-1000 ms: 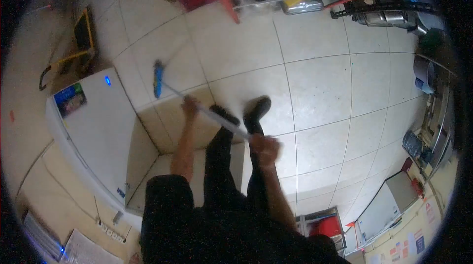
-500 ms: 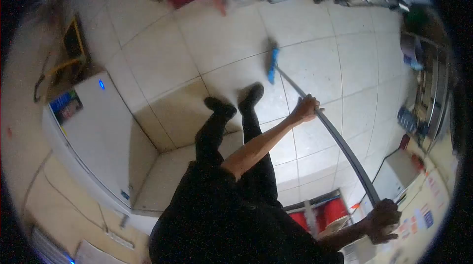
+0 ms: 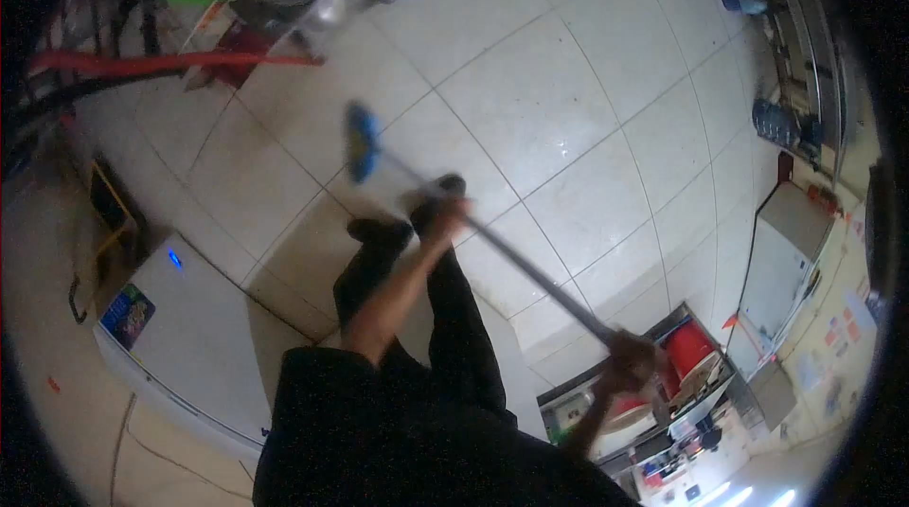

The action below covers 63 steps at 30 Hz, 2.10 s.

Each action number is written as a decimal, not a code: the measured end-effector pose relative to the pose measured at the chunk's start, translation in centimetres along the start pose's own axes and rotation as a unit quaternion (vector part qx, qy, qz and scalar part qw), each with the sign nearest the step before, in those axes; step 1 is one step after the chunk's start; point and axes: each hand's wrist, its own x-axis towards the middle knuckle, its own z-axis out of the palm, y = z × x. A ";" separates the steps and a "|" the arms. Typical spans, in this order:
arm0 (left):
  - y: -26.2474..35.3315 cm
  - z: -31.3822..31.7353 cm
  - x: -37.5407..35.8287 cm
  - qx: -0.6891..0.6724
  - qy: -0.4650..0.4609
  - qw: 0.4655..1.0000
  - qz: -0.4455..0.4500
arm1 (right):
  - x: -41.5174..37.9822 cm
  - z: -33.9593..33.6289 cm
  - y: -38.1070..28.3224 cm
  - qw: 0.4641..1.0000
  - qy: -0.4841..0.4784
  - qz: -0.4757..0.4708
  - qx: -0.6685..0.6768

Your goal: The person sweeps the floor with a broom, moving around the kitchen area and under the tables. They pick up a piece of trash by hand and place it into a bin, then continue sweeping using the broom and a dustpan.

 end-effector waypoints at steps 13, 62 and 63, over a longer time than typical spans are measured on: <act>31.8 10.9 19.4 -0.016 -0.248 0.959 0.135 | 14.7 -18.5 -8.9 0.790 0.391 0.138 0.451; 56.8 62.2 22.0 0.003 -0.520 0.842 0.141 | 31.7 -49.6 28.9 0.719 0.578 0.211 0.325; 54.4 60.3 22.8 0.052 -0.494 0.855 0.151 | 30.3 -49.8 30.4 0.742 0.510 0.191 0.392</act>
